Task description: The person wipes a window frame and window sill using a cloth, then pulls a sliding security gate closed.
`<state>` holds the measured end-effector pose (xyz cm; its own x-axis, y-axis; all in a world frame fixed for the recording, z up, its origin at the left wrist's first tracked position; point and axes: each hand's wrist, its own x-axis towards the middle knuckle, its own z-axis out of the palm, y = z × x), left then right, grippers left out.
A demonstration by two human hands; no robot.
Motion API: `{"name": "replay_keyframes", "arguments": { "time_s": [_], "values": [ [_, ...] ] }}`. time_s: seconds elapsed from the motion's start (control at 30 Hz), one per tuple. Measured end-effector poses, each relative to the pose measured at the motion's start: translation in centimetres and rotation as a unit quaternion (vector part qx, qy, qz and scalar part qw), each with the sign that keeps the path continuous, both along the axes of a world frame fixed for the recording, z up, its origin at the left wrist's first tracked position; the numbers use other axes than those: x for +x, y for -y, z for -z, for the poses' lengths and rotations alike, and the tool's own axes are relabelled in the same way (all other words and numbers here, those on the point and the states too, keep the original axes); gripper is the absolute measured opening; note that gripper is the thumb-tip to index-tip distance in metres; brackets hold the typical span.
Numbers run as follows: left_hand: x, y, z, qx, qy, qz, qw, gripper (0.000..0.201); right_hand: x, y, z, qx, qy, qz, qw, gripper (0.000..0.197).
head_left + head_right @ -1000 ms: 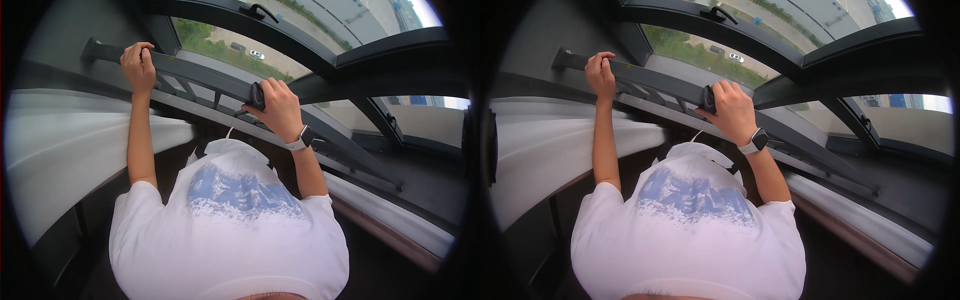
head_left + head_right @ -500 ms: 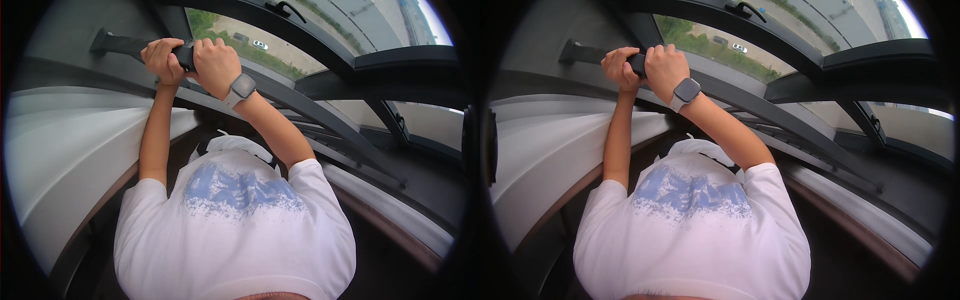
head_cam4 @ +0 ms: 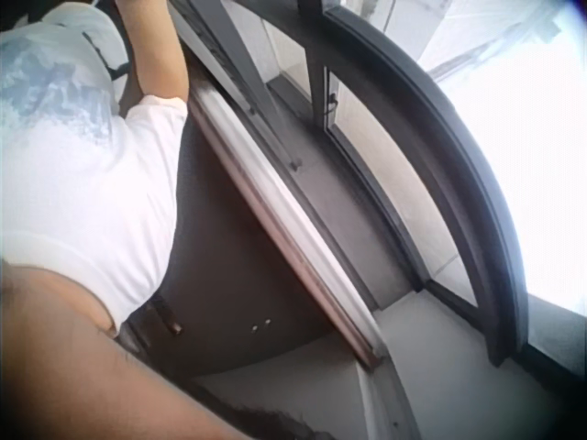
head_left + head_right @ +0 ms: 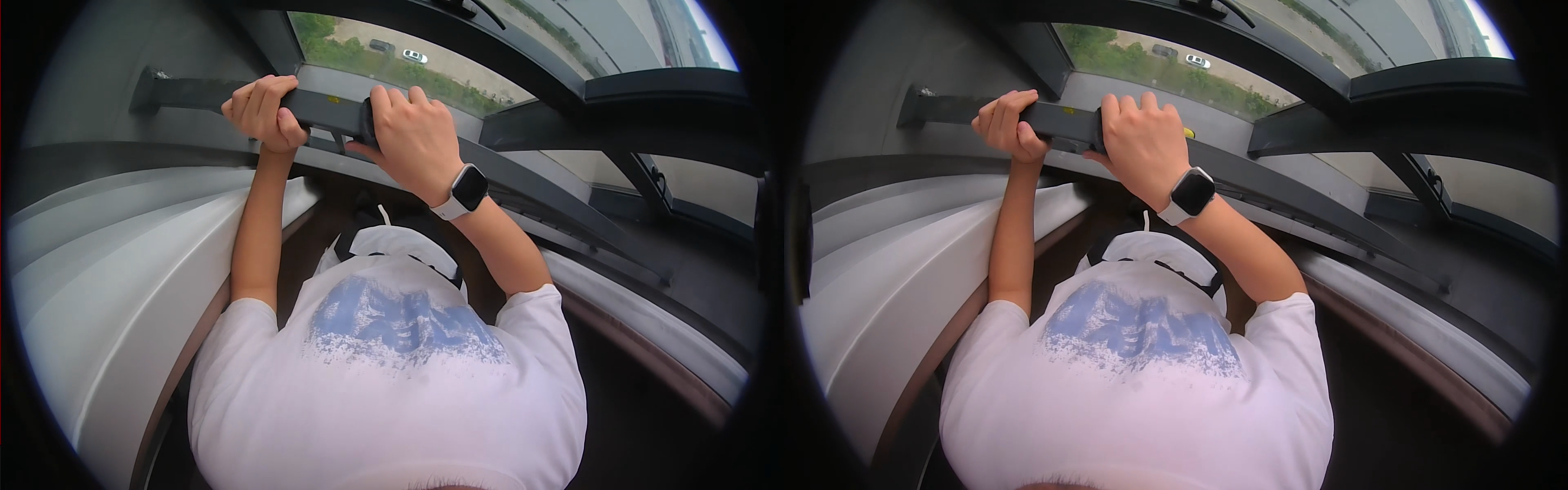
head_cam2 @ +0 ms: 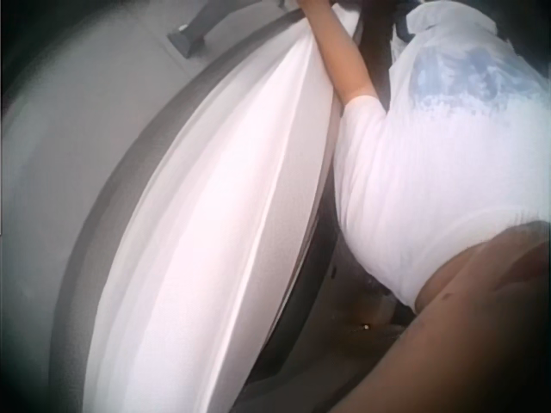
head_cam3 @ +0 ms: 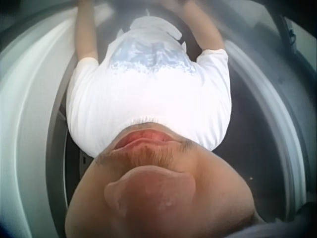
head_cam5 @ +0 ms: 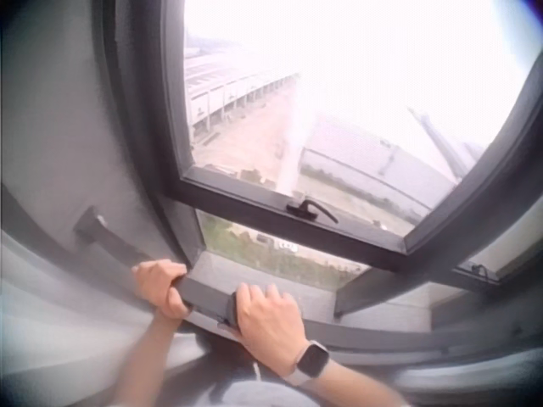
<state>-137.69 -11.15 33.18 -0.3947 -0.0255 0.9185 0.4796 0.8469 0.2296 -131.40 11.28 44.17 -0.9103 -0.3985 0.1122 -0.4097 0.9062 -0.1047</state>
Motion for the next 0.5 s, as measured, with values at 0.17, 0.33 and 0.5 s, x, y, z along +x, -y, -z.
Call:
{"name": "replay_keyframes", "arguments": {
  "time_s": [0.17,0.33,0.5],
  "values": [
    [-0.1,0.1,-0.8,0.005,-0.011,0.040,0.999,0.045,-3.9,4.6,1.4,-0.085,-0.008,-0.097,0.992,0.062],
    [0.3,1.1,-0.5,-0.027,0.024,0.032,0.999,0.042,-1.6,0.9,0.6,-0.093,0.031,-0.067,0.993,0.056],
    [0.4,0.6,-1.1,-0.030,0.032,0.037,0.998,0.041,2.8,-8.8,0.1,-0.086,-0.004,-0.035,0.996,0.058]
  ]
}}
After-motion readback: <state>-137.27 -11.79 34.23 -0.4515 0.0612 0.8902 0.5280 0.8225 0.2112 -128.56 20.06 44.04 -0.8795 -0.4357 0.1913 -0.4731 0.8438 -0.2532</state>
